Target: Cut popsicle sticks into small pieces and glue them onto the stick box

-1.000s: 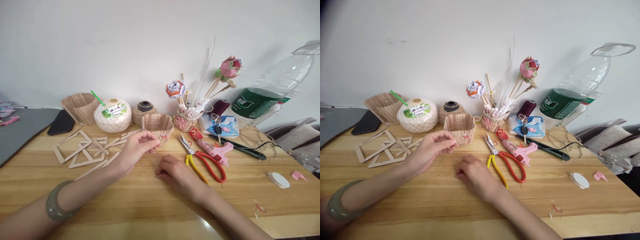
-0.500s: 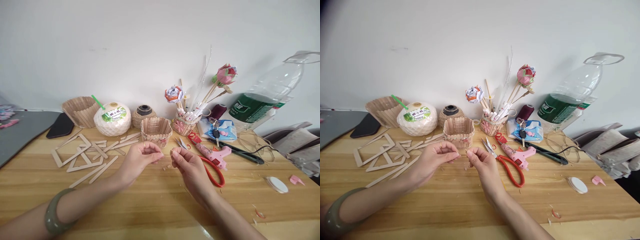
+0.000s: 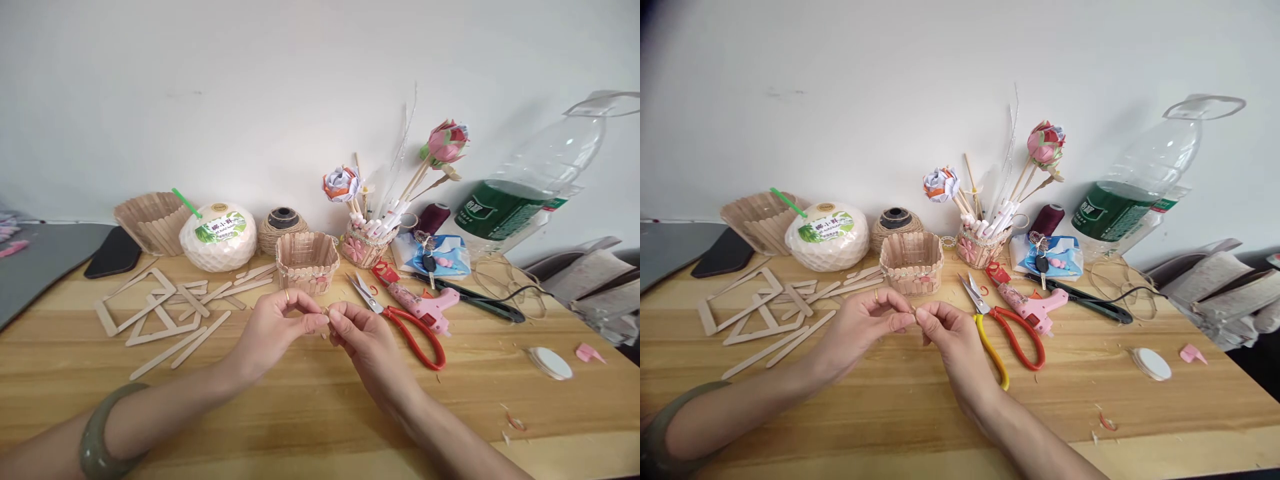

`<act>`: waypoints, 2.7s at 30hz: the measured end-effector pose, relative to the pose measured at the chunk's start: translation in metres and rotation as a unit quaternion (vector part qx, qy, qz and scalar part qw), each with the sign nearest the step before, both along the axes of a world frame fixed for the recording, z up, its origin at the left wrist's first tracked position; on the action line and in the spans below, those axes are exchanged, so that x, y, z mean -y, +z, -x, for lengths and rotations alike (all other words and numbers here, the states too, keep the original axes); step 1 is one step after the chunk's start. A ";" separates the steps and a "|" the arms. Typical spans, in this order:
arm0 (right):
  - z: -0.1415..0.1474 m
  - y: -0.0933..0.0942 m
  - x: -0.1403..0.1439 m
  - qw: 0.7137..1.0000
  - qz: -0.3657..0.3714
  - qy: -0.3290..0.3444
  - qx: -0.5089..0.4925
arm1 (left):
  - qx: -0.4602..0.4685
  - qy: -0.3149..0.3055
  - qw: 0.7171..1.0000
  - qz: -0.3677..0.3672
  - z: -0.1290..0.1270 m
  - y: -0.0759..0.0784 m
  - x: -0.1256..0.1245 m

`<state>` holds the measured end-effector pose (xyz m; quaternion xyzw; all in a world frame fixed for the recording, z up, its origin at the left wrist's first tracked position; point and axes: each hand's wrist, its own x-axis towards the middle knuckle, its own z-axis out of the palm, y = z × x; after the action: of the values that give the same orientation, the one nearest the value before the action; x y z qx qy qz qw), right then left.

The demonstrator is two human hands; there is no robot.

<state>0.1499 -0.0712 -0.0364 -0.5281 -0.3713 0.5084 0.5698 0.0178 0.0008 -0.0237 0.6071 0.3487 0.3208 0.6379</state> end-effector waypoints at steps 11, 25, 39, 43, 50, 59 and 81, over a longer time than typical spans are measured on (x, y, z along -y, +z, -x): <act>0.000 0.009 0.001 0.997 -0.022 -0.017 0.067 | -0.007 0.018 0.999 -0.026 0.003 -0.001 -0.001; -0.002 0.013 0.001 0.995 -0.030 -0.009 0.094 | 0.019 0.026 0.999 -0.005 0.002 0.000 -0.001; -0.004 0.010 -0.001 0.995 -0.031 0.014 0.098 | 0.032 0.012 0.999 0.025 0.001 0.002 0.001; -0.004 0.009 -0.001 0.996 -0.026 0.015 0.089 | 0.037 -0.005 0.999 0.005 0.002 -0.001 0.000; -0.003 0.008 -0.001 0.997 -0.020 0.015 0.075 | 0.047 -0.019 0.998 -0.024 0.002 0.001 -0.001; -0.003 0.008 -0.001 0.999 -0.009 0.016 0.041 | 0.022 -0.032 0.999 0.003 0.002 0.001 -0.003; -0.004 0.008 -0.001 1.000 0.008 0.002 0.018 | -0.030 -0.012 0.999 -0.031 0.004 0.009 0.000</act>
<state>0.1536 -0.0700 -0.0288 -0.5405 -0.3785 0.5032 0.5580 0.0139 0.0012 -0.0150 0.6403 0.3501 0.3050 0.6119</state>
